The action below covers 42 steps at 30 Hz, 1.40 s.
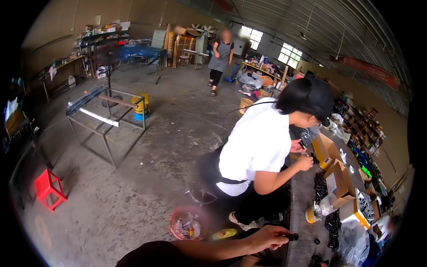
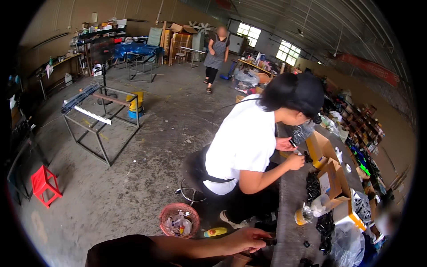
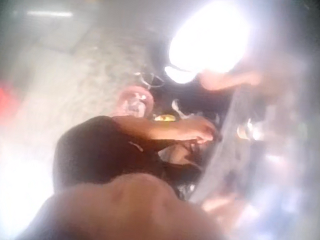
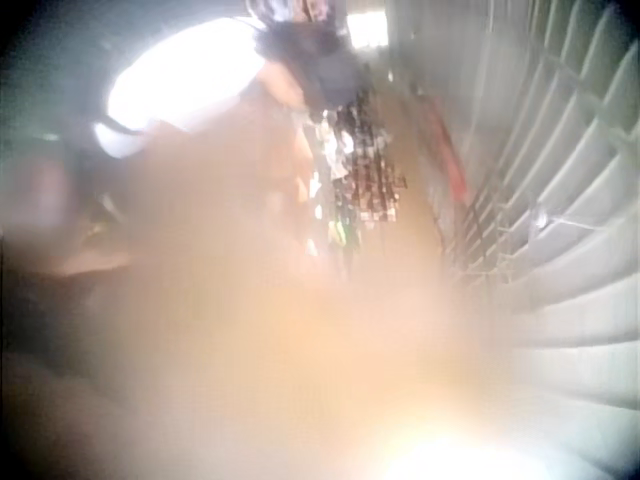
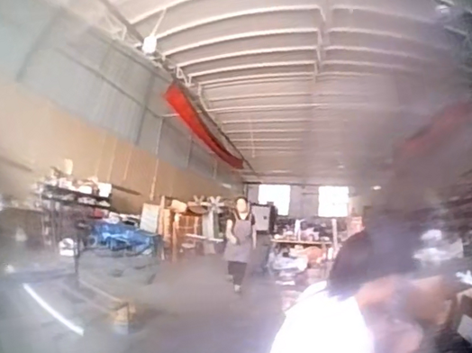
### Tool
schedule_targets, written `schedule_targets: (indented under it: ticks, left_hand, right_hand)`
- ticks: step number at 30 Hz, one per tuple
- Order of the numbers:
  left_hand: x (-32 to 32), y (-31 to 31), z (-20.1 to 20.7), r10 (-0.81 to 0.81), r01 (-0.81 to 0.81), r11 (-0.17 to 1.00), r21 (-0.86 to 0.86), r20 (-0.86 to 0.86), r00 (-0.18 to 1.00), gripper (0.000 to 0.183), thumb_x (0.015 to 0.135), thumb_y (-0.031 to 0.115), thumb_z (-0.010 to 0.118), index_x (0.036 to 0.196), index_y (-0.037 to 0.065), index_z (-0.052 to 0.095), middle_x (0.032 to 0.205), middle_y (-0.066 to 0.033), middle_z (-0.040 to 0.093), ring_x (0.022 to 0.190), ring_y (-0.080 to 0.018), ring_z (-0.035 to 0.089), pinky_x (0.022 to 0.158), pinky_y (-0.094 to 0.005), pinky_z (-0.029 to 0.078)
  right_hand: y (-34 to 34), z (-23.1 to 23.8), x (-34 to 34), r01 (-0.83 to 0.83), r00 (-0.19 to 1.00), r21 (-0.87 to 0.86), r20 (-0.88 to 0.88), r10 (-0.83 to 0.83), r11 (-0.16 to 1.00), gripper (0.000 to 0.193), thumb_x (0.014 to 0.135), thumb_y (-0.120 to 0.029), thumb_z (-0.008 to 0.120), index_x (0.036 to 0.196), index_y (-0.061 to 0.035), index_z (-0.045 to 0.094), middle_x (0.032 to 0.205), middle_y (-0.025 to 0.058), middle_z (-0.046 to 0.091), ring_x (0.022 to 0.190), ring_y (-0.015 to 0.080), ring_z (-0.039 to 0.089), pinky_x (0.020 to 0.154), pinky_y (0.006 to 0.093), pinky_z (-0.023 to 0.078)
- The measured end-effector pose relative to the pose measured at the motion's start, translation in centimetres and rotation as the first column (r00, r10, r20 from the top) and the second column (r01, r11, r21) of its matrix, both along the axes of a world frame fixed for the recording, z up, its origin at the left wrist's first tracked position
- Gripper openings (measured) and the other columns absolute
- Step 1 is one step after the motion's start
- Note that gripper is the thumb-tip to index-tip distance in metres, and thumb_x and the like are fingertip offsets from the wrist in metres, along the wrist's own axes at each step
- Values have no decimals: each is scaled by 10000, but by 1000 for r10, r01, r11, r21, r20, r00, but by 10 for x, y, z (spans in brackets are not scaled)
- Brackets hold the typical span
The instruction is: The person assembles small black plastic or metal components by hand and wipes them with a white cloth. The person uses a thin green wire tool to apply a substance to the parts before joining them together.
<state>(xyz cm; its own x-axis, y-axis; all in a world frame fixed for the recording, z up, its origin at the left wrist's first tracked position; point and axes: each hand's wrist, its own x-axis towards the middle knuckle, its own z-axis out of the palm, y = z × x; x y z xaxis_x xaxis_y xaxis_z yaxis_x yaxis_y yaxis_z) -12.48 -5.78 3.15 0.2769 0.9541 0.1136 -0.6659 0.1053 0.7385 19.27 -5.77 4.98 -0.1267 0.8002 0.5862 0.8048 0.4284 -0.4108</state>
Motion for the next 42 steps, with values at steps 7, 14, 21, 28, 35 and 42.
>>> schedule_targets:
  ticks: [7,14,21,28,35,42]
  left_hand:
    - [-23,-19,4,118,-114,993,-38,140,983,276,900,78,624,1151,-31,588,777,-27,594,608,-71,504,522,-203,372]
    - [-29,-18,4,138,-134,990,-44,136,981,304,886,73,642,1160,-39,572,825,-42,608,609,-80,496,529,-202,382]
    - [-26,-17,3,132,-130,991,-26,188,973,324,888,92,646,1170,-43,561,815,-43,602,602,-81,489,529,-201,371]
    - [-24,-14,5,117,-111,993,-50,142,983,319,891,97,644,1170,-36,569,803,-41,600,603,-81,496,532,-200,372]
    - [-18,-8,4,92,-83,994,-68,144,985,282,900,78,628,1155,-35,587,783,-38,596,593,-78,495,525,-194,372]
    - [-15,-4,2,68,-62,996,-67,97,993,350,908,88,622,1221,-42,536,808,-27,569,640,-79,502,551,-192,369]
  right_hand:
    - [4,-4,-28,-117,992,-70,-55,113,991,305,842,-17,644,1121,53,544,1056,182,652,956,268,635,915,402,489]
    - [2,4,-41,-169,986,-59,-16,168,984,290,833,15,649,1102,65,552,1041,178,650,956,254,632,897,377,504]
    - [3,-7,-46,-119,984,-58,-142,110,991,306,816,27,659,1108,51,569,993,157,665,915,241,639,869,363,505]
    - [-1,-2,-50,-127,986,-75,-121,117,989,329,818,29,648,1135,55,563,985,148,666,912,236,638,874,351,499]
    - [3,-15,-40,-146,963,-122,-244,113,982,340,832,14,640,1159,60,558,1007,150,663,933,238,631,881,365,498]
    - [2,-21,-34,-118,958,-185,-282,62,976,356,829,-2,649,1167,61,556,1011,152,663,934,240,630,879,363,498]
